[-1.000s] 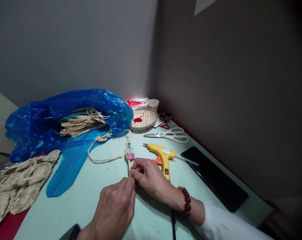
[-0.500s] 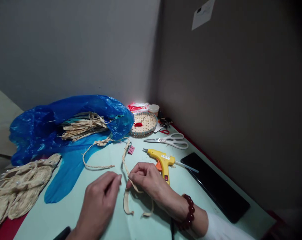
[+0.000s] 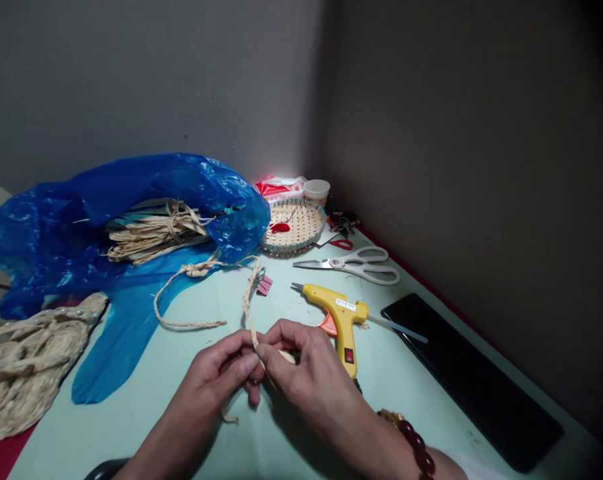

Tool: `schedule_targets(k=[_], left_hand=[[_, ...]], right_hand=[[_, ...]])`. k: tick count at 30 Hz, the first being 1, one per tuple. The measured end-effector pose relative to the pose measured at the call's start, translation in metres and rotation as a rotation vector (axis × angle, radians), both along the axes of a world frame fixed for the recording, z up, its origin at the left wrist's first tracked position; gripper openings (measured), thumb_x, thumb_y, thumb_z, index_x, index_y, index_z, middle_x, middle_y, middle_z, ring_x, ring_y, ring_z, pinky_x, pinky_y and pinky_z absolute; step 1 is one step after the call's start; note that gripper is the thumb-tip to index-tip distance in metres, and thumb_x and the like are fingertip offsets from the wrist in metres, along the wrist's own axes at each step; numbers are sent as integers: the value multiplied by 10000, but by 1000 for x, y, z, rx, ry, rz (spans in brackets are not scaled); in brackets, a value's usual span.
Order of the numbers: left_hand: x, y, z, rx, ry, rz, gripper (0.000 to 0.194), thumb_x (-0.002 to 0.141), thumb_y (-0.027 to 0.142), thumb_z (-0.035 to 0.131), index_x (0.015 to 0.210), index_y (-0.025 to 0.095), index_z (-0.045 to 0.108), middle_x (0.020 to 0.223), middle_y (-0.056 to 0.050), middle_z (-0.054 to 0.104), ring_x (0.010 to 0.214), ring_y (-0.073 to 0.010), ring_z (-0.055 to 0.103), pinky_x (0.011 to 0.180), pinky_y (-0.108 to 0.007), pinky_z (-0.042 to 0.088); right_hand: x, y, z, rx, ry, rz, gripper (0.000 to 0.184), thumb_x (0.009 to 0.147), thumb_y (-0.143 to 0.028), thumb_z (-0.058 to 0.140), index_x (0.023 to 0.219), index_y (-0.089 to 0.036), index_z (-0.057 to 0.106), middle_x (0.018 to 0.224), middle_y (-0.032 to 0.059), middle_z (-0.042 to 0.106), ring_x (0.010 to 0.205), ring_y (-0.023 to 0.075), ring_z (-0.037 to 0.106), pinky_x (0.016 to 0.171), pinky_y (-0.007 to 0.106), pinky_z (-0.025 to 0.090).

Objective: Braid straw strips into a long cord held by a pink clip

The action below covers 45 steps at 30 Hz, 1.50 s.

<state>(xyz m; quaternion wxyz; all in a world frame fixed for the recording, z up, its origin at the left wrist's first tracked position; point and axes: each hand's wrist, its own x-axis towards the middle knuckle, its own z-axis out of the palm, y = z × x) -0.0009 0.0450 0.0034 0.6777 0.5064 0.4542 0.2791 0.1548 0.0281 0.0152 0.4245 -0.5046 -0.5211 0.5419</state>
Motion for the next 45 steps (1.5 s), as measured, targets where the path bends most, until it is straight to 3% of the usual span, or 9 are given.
schedule_targets(k=[5, 11, 16, 20, 25, 32, 37, 40, 45], left_hand=[[4, -3, 11, -93, 49, 100, 234, 821, 401, 630, 912, 188, 593, 605, 75, 442, 474, -50, 233, 432, -174, 161], [7, -3, 12, -119, 209, 255, 298, 702, 447, 691, 822, 196, 583, 481, 119, 334, 432, -50, 216, 405, -165, 145], [5, -2, 5, -99, 221, 234, 233, 681, 380, 705, 694, 188, 575, 484, 103, 372, 450, -60, 253, 408, -162, 175], [3, -1, 2, -71, 170, 287, 276, 711, 426, 683, 710, 179, 561, 523, 96, 379, 464, -57, 243, 424, -161, 177], [0, 2, 0, -31, 99, 354, 299, 740, 448, 664, 761, 171, 554, 511, 121, 277, 444, -44, 167, 428, -180, 93], [-1, 9, 3, 86, 107, 398, 267, 790, 439, 580, 785, 181, 510, 493, 133, 257, 441, -53, 149, 438, -187, 98], [-1, 25, 0, 136, 149, 439, 253, 757, 443, 560, 730, 198, 503, 494, 119, 317, 406, -62, 204, 407, -184, 133], [1, 36, -4, 177, 179, 443, 212, 736, 408, 560, 692, 205, 518, 510, 83, 438, 425, -92, 346, 418, -195, 236], [5, 44, -2, 236, 267, 445, 136, 762, 320, 524, 723, 207, 589, 638, 10, 616, 595, -155, 543, 530, -231, 375]], right_hand=[[3, -6, -2, 155, -322, 47, 163, 889, -208, 491, 864, -200, 652, 731, -3, 677, 649, 127, 594, 599, 230, 392], [3, -6, -12, 255, -545, 90, 173, 921, -247, 448, 849, -185, 593, 711, 29, 669, 640, 157, 620, 568, 257, 350], [-1, -7, -17, 436, -767, 137, 222, 941, -232, 416, 810, -178, 586, 683, 45, 645, 628, 182, 592, 542, 294, 286], [4, -5, -9, 415, -729, 190, 263, 964, -279, 397, 820, -184, 595, 698, 44, 650, 633, 167, 593, 566, 285, 316], [21, 27, 7, 322, -891, 5, 213, 943, -178, 400, 990, -169, 607, 849, 76, 661, 753, 191, 595, 680, 293, 369], [8, 82, 10, 396, -1079, 85, 153, 926, -170, 443, 917, -135, 591, 880, 117, 630, 836, 220, 549, 708, 296, 349], [-3, 90, 9, 377, -1061, 106, 159, 901, -118, 449, 811, -140, 578, 778, 95, 626, 696, 182, 553, 622, 273, 340], [1, 88, 10, 390, -1023, 148, 152, 900, -122, 446, 824, -154, 574, 786, 73, 642, 708, 165, 573, 650, 251, 373], [13, 89, -5, 396, -919, 194, 150, 893, -269, 462, 917, -176, 578, 800, 64, 681, 687, 195, 614, 652, 290, 423]])
